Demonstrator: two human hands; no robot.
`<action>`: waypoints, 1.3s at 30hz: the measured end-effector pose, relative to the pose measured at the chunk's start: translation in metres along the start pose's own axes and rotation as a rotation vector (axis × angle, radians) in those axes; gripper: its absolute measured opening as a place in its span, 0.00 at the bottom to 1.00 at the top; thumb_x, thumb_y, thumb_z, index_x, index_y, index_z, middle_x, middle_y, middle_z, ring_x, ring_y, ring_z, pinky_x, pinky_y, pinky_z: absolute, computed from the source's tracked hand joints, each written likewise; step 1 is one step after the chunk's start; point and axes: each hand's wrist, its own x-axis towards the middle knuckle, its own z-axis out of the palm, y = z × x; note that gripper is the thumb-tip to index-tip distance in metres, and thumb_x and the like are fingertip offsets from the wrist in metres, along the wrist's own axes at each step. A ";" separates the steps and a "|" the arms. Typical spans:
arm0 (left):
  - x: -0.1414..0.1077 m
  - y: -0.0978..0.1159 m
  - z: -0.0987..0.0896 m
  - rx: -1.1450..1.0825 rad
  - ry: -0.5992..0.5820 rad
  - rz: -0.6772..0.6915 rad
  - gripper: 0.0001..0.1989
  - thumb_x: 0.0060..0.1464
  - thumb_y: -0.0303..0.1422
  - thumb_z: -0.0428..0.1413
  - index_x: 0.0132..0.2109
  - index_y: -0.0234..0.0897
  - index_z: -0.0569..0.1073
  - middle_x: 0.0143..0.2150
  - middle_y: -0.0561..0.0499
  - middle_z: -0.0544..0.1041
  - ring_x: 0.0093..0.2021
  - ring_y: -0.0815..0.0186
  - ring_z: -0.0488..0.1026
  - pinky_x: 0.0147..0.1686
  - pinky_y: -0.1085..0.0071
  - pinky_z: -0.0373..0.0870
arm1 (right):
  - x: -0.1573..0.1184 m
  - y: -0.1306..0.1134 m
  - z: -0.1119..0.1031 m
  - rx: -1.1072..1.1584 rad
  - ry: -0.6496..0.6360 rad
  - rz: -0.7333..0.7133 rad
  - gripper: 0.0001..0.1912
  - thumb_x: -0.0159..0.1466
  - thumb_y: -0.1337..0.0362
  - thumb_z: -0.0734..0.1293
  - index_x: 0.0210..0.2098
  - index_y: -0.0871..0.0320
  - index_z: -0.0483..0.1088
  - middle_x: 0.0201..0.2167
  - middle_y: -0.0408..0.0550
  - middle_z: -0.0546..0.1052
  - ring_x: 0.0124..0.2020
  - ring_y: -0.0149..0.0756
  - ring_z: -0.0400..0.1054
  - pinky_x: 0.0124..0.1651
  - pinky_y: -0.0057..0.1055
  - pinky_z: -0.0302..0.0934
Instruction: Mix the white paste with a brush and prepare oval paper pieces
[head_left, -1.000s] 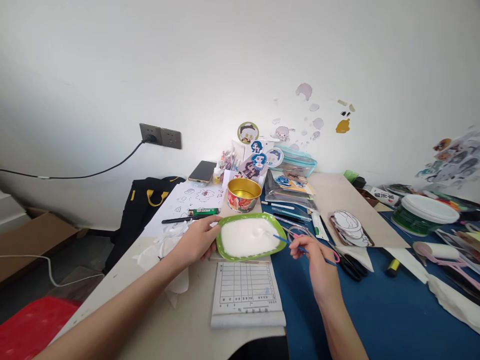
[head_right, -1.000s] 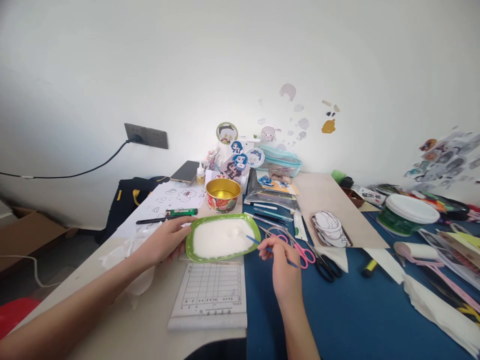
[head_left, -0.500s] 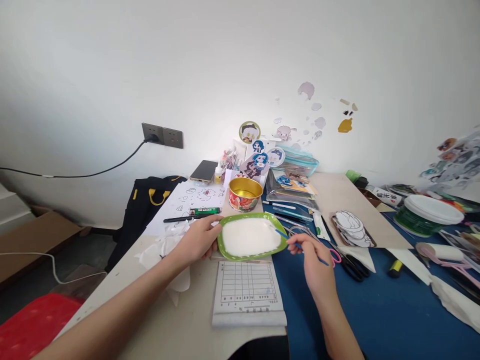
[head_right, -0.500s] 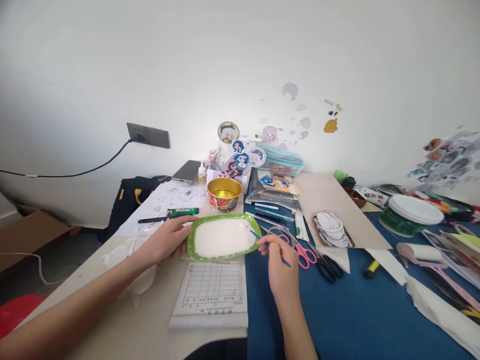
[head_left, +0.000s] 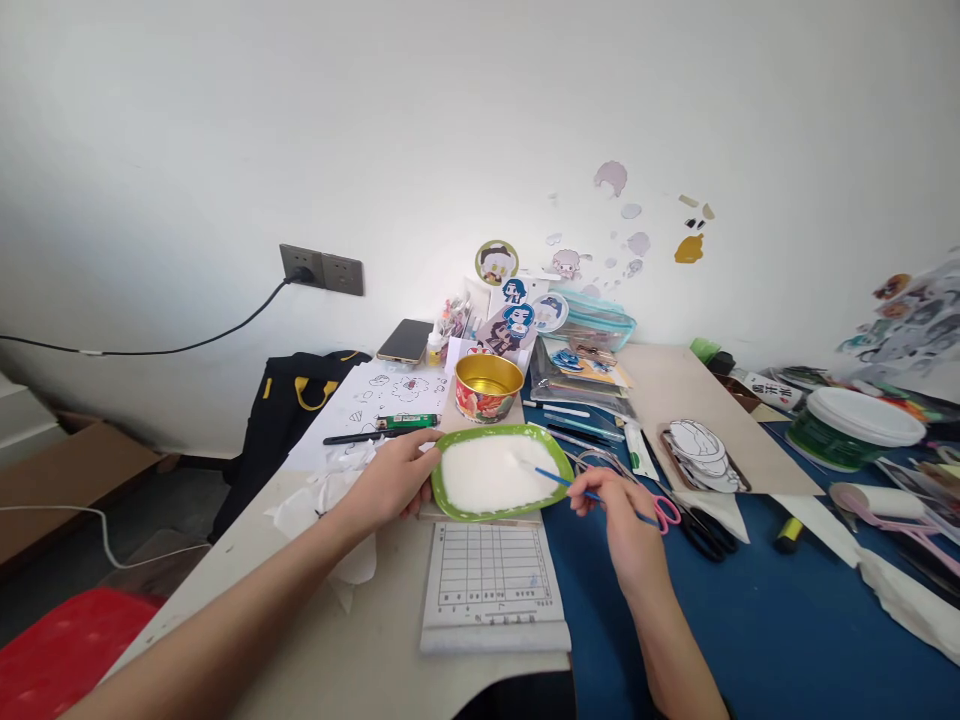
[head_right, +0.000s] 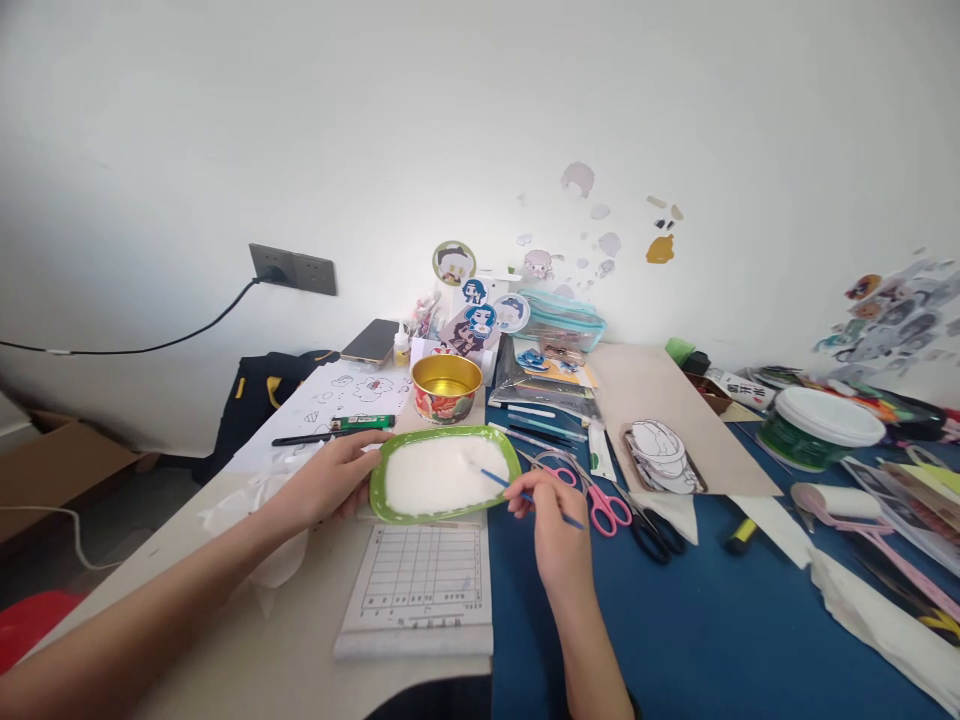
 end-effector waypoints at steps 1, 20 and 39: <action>0.000 0.000 0.000 0.001 0.001 0.002 0.23 0.53 0.32 0.44 0.55 0.34 0.66 0.15 0.58 0.66 0.11 0.71 0.60 0.10 0.78 0.55 | 0.000 0.000 0.000 0.010 0.011 0.002 0.14 0.53 0.66 0.57 0.20 0.58 0.72 0.19 0.44 0.72 0.23 0.31 0.64 0.26 0.27 0.58; -0.001 0.001 0.001 0.005 0.002 0.011 0.22 0.52 0.33 0.44 0.53 0.33 0.68 0.15 0.58 0.65 0.11 0.72 0.60 0.10 0.78 0.55 | 0.003 -0.003 0.002 0.039 -0.080 0.035 0.15 0.54 0.66 0.57 0.21 0.58 0.73 0.19 0.45 0.72 0.23 0.31 0.62 0.27 0.28 0.55; 0.000 -0.002 0.000 0.004 -0.002 0.014 0.21 0.53 0.33 0.44 0.53 0.34 0.67 0.14 0.58 0.65 0.12 0.71 0.60 0.11 0.78 0.56 | 0.005 -0.014 0.009 -0.086 -0.085 -0.014 0.16 0.55 0.65 0.56 0.22 0.57 0.74 0.22 0.45 0.74 0.30 0.36 0.66 0.35 0.30 0.58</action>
